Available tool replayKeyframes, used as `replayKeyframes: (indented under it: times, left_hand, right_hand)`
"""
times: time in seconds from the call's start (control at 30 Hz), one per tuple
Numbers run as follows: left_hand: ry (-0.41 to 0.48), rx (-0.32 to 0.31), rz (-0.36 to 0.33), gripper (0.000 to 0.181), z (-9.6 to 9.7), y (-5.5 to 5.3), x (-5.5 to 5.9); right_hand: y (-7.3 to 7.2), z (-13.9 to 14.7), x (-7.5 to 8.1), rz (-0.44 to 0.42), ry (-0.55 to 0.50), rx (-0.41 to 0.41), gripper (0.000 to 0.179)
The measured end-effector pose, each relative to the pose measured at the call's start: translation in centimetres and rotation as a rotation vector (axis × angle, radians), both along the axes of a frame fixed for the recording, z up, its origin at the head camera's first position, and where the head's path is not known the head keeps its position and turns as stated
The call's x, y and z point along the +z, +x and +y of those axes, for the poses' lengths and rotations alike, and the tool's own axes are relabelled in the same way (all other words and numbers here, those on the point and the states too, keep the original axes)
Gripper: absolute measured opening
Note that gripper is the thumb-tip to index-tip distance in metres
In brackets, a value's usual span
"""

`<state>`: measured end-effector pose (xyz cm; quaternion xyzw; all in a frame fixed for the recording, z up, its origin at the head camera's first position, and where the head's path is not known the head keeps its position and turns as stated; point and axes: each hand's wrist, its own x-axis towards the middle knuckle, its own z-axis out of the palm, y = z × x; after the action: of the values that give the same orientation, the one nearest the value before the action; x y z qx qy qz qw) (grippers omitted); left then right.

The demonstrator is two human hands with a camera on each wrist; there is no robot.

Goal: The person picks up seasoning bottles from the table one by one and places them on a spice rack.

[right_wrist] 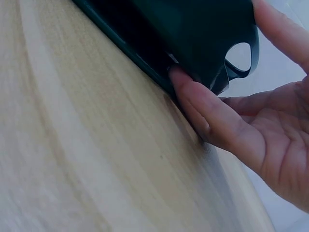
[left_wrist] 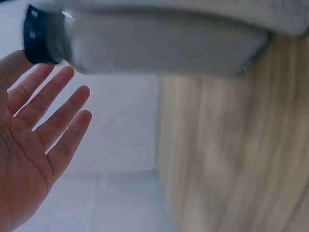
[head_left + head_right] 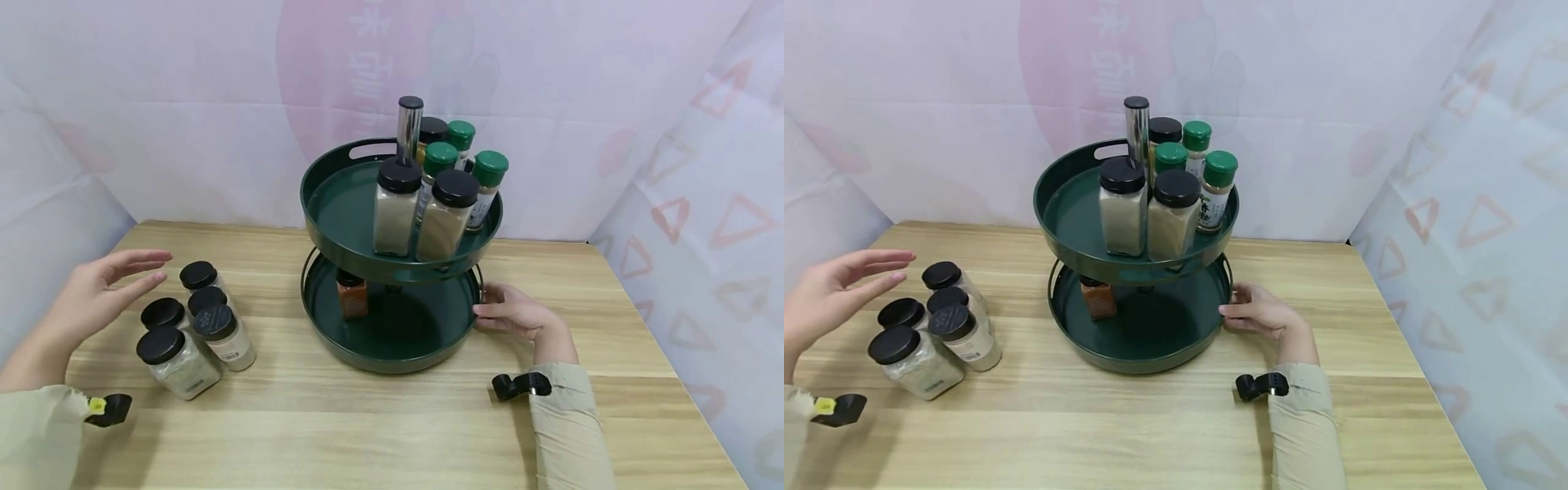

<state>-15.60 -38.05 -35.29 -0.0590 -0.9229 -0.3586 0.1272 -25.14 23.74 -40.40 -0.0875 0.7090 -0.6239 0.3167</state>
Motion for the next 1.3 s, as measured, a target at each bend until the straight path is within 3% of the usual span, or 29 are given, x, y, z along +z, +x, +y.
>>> replayKeyframes:
  times: [0.2,0.4,0.53,0.7,0.9,1.3]
  left_hand:
    - [0.011,-0.036,-0.116,0.048,-1.1,-1.3,-1.2]
    - [0.095,-0.112,-0.163,0.052,-0.7,-2.1,-1.9]
    - [0.094,-0.139,-0.170,0.052,-0.7,-2.3,-1.9]
    - [0.031,-0.183,-0.163,0.053,-1.0,-3.0,-1.8]
    - [-0.028,-0.226,-0.201,0.053,-1.0,-3.7,-1.3]
    - [-0.018,-0.285,-0.287,0.054,-1.2,-4.4,-1.1]
  right_hand:
    - [-0.1,-0.1,0.1,0.007,0.005,0.020,0.093]
    - [0.0,-0.2,0.2,0.001,-0.007,0.026,0.092]
    - [0.0,-0.1,0.2,0.003,-0.008,0.024,0.093]
    - [-0.1,-0.1,0.1,-0.001,-0.005,0.011,0.092]
    - [-0.1,-0.1,0.1,0.004,0.001,0.017,0.091]
    - [-0.2,-0.1,0.1,0.000,-0.003,0.028,0.090]
